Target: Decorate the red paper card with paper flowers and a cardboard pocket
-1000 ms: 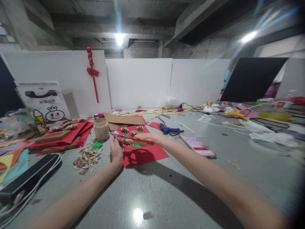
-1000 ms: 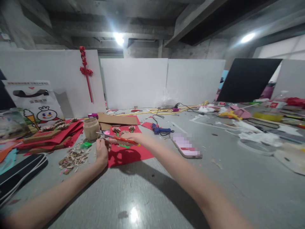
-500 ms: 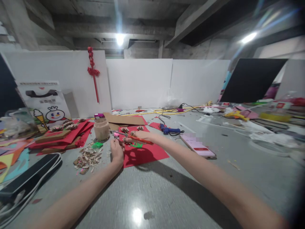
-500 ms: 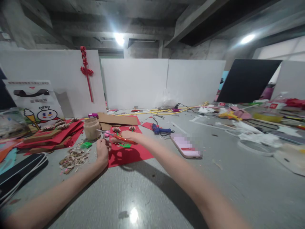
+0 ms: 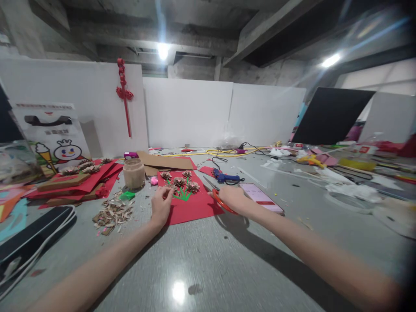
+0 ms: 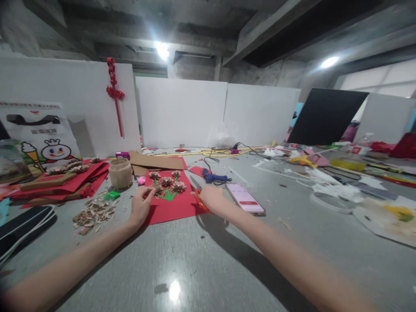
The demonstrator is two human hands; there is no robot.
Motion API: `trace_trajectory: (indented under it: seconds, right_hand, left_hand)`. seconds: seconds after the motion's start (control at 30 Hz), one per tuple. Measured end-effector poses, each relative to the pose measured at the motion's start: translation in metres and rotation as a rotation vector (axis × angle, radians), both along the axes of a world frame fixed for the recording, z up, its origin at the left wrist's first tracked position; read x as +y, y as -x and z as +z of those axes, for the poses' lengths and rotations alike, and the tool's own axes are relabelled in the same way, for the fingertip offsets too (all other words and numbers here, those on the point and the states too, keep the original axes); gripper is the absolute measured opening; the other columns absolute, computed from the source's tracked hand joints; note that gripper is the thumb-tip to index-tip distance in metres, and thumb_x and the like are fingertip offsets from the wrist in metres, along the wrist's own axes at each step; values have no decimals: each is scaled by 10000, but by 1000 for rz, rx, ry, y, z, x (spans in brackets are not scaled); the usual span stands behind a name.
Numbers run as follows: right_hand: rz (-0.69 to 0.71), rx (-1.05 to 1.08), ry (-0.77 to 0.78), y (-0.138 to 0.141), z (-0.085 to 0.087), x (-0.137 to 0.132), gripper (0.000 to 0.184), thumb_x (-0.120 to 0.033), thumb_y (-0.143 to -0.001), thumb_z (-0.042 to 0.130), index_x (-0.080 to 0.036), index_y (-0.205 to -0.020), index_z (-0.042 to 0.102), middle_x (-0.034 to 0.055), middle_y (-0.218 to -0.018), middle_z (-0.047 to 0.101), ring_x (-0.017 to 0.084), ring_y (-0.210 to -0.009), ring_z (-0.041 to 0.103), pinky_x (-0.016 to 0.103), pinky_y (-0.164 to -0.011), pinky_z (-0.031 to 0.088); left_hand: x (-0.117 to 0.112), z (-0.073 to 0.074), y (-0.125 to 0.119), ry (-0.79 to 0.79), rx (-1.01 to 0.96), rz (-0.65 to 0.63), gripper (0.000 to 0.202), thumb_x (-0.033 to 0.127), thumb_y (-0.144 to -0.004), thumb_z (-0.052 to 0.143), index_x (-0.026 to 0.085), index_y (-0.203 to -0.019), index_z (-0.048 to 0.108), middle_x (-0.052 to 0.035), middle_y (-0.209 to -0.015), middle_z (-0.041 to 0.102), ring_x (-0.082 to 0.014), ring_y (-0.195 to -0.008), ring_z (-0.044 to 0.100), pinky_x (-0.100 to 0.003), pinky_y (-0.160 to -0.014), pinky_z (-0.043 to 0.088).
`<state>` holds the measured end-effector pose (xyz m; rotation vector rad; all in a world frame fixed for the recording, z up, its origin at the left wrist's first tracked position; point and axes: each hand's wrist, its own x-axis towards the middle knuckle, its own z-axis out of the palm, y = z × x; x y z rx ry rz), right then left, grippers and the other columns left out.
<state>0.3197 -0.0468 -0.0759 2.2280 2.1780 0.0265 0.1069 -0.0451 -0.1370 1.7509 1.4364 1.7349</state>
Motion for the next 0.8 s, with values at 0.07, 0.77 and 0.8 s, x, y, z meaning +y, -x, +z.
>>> trace_trajectory:
  seconds: [0.07,0.77,0.8]
  right_hand:
    - [-14,-35,-11,-7,-9,3,453,-406,-851,354,-66,-876,651,226,-882,640,306,-911,600,359,-713,439]
    - [5,-106,57,1,10,5,310,-93,-748,455,-69,-1004,626,222,-1013,611,306,-995,562,360,-760,433]
    - [29,-93,5,6,12,3,308,-95,-761,443,-76,-1011,622,217,-1019,608,303,-997,558,360,-765,428]
  left_hand:
    - [1,-1,1,5,11,-7,227,344,-738,504,168,-630,601,-32,-691,569,-164,-709,530,-267,-652,389]
    - [2,-2,1,39,3,-72,213,324,-717,517,165,-590,581,-13,-631,569,-149,-660,508,-258,-642,368]
    - [2,-1,1,44,6,-80,210,323,-713,521,166,-587,580,-11,-626,566,-147,-651,505,-258,-636,367]
